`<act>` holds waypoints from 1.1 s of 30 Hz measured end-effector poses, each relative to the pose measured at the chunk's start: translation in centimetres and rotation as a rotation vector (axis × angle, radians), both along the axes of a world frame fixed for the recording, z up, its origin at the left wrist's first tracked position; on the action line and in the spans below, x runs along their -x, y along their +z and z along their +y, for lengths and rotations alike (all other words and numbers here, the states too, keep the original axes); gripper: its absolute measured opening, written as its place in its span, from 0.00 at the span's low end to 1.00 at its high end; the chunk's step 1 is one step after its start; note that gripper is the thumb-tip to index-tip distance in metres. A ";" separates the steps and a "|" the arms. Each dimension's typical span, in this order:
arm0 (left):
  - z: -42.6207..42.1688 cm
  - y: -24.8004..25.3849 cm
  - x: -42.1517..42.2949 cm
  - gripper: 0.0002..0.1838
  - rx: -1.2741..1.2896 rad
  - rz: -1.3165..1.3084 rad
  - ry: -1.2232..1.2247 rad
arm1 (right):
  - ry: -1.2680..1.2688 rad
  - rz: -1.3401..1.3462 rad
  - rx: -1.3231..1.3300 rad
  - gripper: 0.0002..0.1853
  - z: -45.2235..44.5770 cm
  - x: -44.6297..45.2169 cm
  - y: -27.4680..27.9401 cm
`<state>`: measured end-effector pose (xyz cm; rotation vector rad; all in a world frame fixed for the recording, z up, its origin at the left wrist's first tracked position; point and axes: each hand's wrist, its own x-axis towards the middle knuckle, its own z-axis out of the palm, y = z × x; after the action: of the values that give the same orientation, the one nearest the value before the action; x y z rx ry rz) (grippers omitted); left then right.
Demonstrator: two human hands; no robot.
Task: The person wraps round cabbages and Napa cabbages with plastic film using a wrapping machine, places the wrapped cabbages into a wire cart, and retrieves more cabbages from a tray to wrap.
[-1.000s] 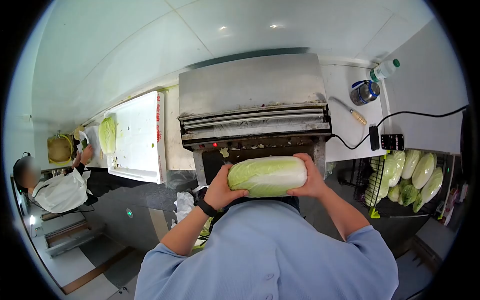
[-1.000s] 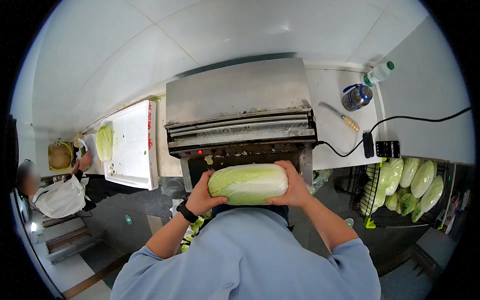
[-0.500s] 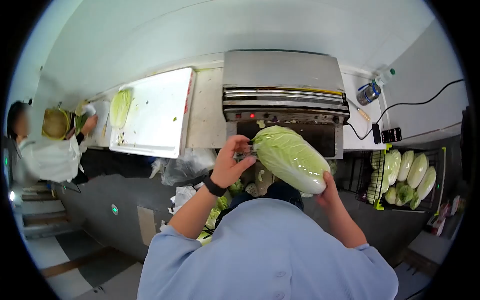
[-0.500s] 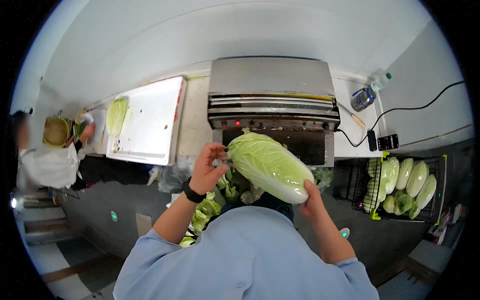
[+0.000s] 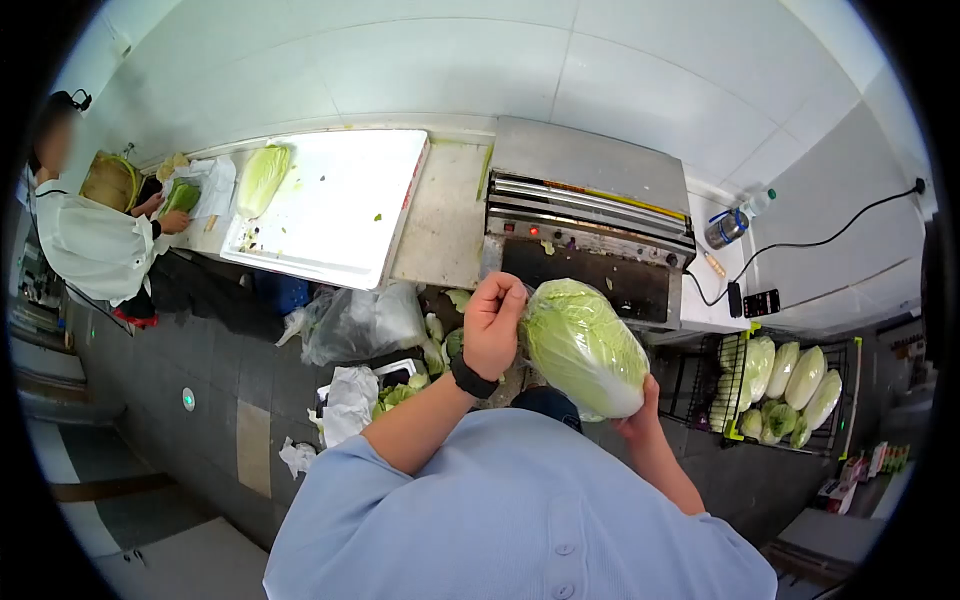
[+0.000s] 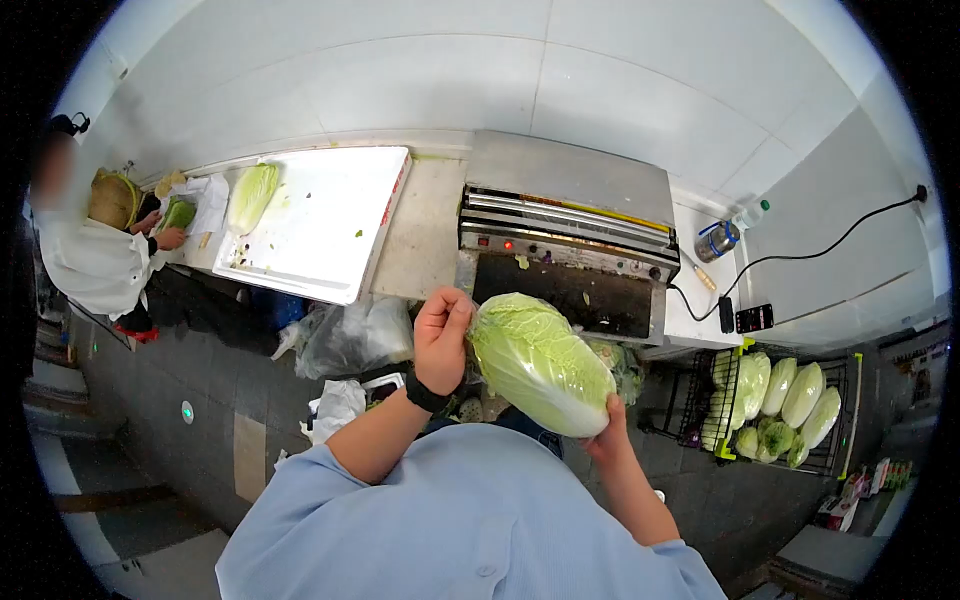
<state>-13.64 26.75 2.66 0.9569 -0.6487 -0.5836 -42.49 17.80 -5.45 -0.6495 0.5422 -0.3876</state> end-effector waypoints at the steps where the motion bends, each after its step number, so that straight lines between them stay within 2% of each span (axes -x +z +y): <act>1: 0.1 -0.1 0.3 0.05 -0.012 0.059 -0.060 | -0.048 0.035 0.013 0.46 0.5 0.1 -0.1; 3: 0.1 -0.3 0.6 0.05 -0.038 0.177 -0.179 | -0.144 0.106 0.038 0.46 1.6 -0.1 -0.3; 6: -0.5 -0.8 0.4 0.05 -0.119 0.325 -0.381 | -0.049 -0.034 -0.010 0.45 1.4 0.8 -1.7; 9: -0.3 0.2 -1.4 0.07 -0.299 -0.133 0.079 | -0.083 -0.173 -0.103 0.45 1.6 0.2 -1.7; 10: 0.4 2.0 -1.9 0.10 -0.212 -0.394 0.300 | -0.119 -0.167 -0.082 0.45 1.6 -0.4 -1.1; 11: 1.4 5.5 -1.9 0.13 -0.120 -0.738 0.403 | -0.190 -0.069 0.006 0.45 2.3 -1.9 0.9; 12: 1.8 7.5 -1.3 0.14 -0.092 -0.976 0.344 | -0.259 0.035 0.088 0.45 2.7 -2.7 2.1; 13: 2.0 8.5 -0.9 0.15 -0.066 -1.209 0.284 | -0.240 0.031 0.058 0.45 2.6 -2.5 2.1; 16: 0.6 9.3 -0.2 0.15 -0.104 -1.105 0.123 | -0.188 0.002 0.038 0.47 1.8 -2.7 2.7; 20: -1.3 7.2 -1.4 0.19 -0.228 -0.606 -0.068 | -0.253 -0.057 0.161 0.45 1.9 -4.0 2.8; 23: -2.7 7.3 -3.4 0.21 -0.345 -0.199 -0.461 | -0.234 -0.052 0.184 0.43 1.6 -3.9 2.1; 24: -3.4 7.0 -4.6 0.24 -0.299 -0.184 -0.586 | -0.217 -0.047 0.182 0.43 1.4 -4.0 1.9; 27: -4.9 5.9 -4.7 0.26 -0.131 -0.005 -0.478 | -0.148 -0.121 -0.093 0.42 1.2 -3.6 1.6; 28: -4.8 6.1 -4.0 0.25 -0.072 -0.069 -0.261 | -0.180 -0.139 -0.117 0.42 1.4 -4.6 2.9; 29: -4.2 6.4 -3.1 0.24 -0.020 -0.260 -0.023 | -0.216 -0.157 -0.140 0.42 1.7 -5.8 4.3; 33: -2.1 7.1 1.9 0.31 0.050 -0.785 0.335 | -0.273 -0.357 -0.173 0.43 0.8 -7.0 4.7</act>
<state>-15.52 24.70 9.75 1.2165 -1.1582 0.1336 -35.53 18.60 -0.74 -0.3276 0.3171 -0.6906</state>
